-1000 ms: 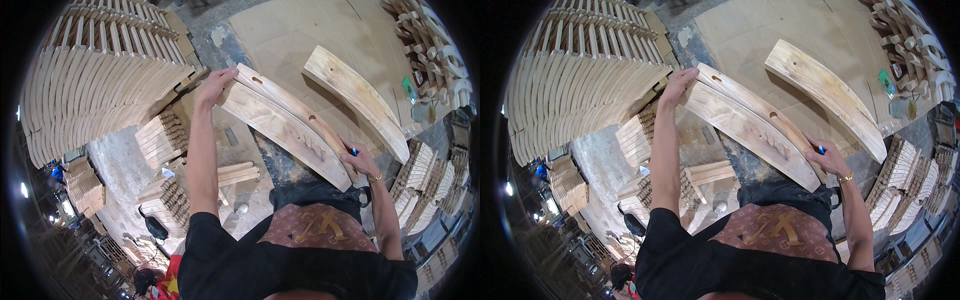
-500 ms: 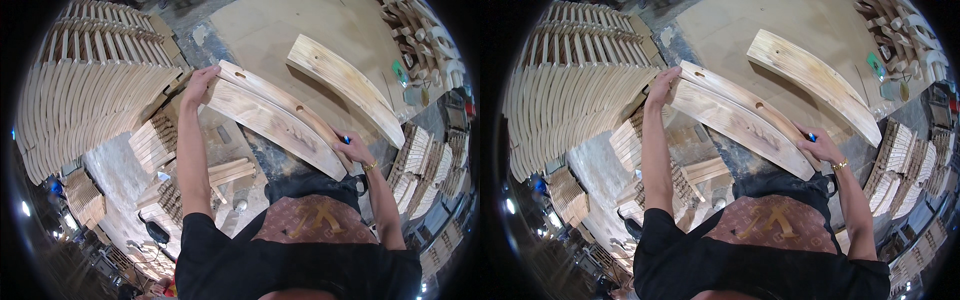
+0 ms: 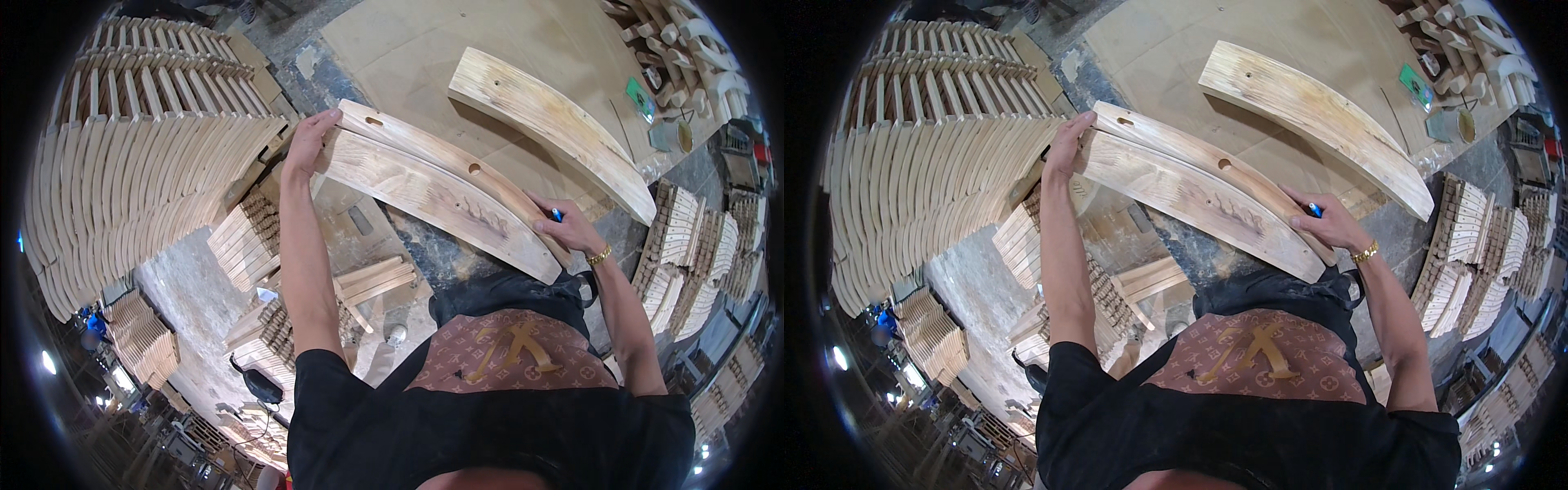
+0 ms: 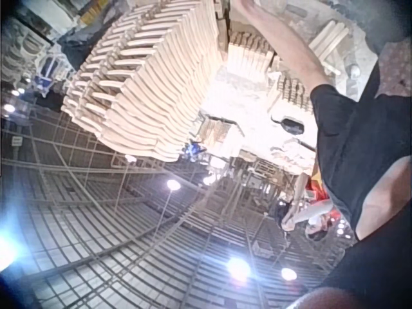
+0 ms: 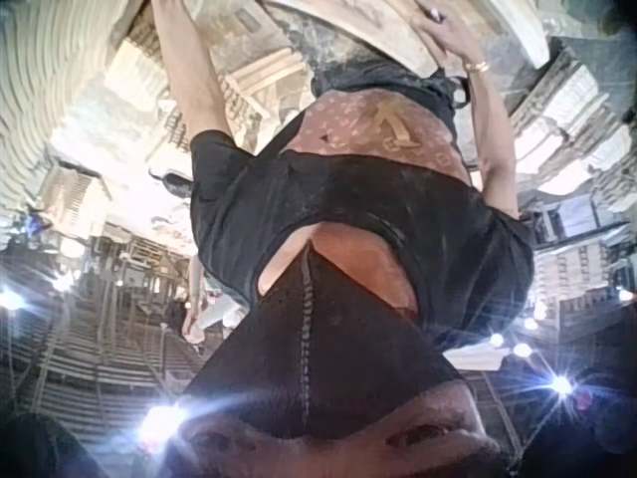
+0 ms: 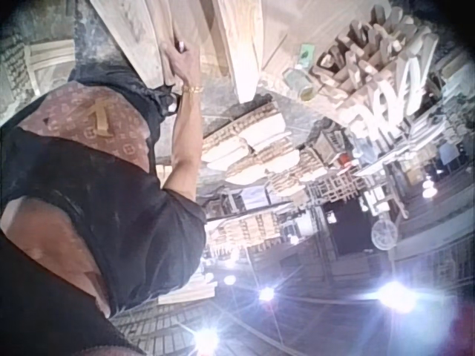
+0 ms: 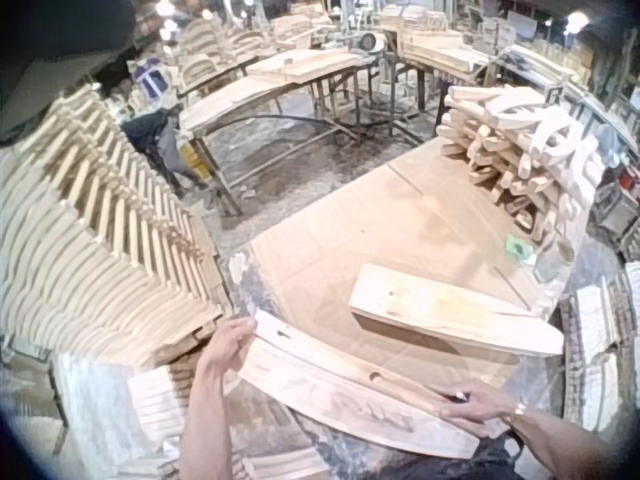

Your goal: The person marks several curved wooden pieces with a blue marker, aligns them on a workbench, and then applies glue into the holes of assembled wooden components using a brush. The person handles the pieces one at a time and places them back on the bench after marking.

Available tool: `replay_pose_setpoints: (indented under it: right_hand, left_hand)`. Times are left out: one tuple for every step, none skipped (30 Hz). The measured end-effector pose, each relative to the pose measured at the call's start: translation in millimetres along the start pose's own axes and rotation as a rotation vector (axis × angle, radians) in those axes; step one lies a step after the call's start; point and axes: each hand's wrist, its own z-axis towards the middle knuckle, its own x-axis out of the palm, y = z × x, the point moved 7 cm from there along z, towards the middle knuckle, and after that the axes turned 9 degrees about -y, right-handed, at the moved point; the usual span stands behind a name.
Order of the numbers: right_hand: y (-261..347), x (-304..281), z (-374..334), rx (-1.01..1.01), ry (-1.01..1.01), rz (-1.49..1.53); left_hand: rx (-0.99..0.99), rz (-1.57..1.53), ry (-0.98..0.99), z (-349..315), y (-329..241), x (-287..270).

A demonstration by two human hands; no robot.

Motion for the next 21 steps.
replay_pose_setpoints:
  right_hand:
    - [-0.6, 0.2, 0.2, -0.003, 0.002, 0.003]
    - [-1.8, 0.1, 0.3, 0.001, -0.001, 0.003]
    - [-2.6, 0.2, 0.1, 0.007, -0.005, 0.004]
    - [-3.3, 0.3, 0.0, 0.013, -0.008, 0.005]
    - [-3.8, 0.4, -0.2, 0.017, -0.005, 0.007]
    - [-2.9, 0.3, -0.3, 0.019, 0.0, 0.007]
    - [-2.1, 0.4, -0.3, 0.022, 0.004, 0.008]
    - [-1.3, 0.4, -0.2, 0.022, 0.004, 0.003]
    - [-1.5, 0.1, -0.4, 0.023, 0.003, -0.003]
    - [-1.7, -0.2, -0.6, 0.024, 0.002, -0.009]
    - [-1.7, -0.3, -0.7, 0.022, 0.0, -0.006]
    - [-1.6, -0.3, -0.5, 0.019, 0.0, -0.002]
    - [-1.6, -0.2, -0.2, 0.016, 0.0, 0.001]
    - [-1.7, -0.5, -0.1, 0.013, -0.002, -0.011]
    - [-1.3, -1.0, -0.1, 0.01, -0.003, -0.023]
    - [-0.8, -1.2, 0.0, 0.008, -0.005, -0.036]
    - [0.0, -1.1, 0.3, 0.0, -0.01, -0.034]
    - [-0.4, -1.1, 0.2, -0.006, -0.016, -0.033]
    - [-0.8, -1.3, 0.0, -0.012, -0.023, -0.032]
    - [-1.9, -1.2, -0.4, -0.008, -0.023, -0.028]
    - [-1.9, -0.9, -0.2, -0.006, -0.02, -0.026]
  left_hand:
    - [-0.001, -0.009, -0.001, 0.1, 0.4, -0.3]
    - [-0.002, -0.019, -0.002, 0.2, 0.9, -0.4]
    - [-0.004, -0.028, -0.001, 0.2, 0.7, 0.4]
    - [-0.011, -0.025, 0.0, 0.1, 0.9, 0.8]
    - [-0.019, -0.022, 0.001, 0.0, 1.0, 1.0]
    - [-0.027, -0.02, 0.0, -0.4, 1.6, 0.3]
    - [-0.024, -0.022, 0.006, -0.6, 1.4, 0.3]
    - [-0.021, -0.024, 0.012, -0.7, 1.0, 0.3]
    - [-0.017, -0.026, 0.02, -0.9, 0.0, 1.2]
    - [-0.013, -0.021, 0.012, -1.1, -0.6, 1.3]
    - [-0.008, -0.016, 0.004, -1.3, -1.1, 1.9]
    - [-0.003, -0.011, -0.006, -1.5, -1.3, 1.2]
    - [-0.007, -0.012, -0.004, -1.7, -1.1, 1.1]
    - [-0.012, -0.014, -0.002, -1.7, -0.9, 1.2]
    - [-0.017, -0.015, 0.001, -1.7, -0.5, 1.3]
    - [-0.014, -0.018, 0.003, -1.9, -0.6, 1.1]
    - [-0.012, -0.022, 0.006, -2.1, -0.7, 1.0]
    - [-0.009, -0.025, 0.012, -2.2, -1.6, 2.4]
    - [-0.017, -0.014, 0.007, -2.0, -1.6, 3.1]
    - [-0.025, -0.004, 0.003, -1.9, -1.6, 3.8]
    - [-0.032, 0.005, -0.006, -1.7, 0.3, 1.6]
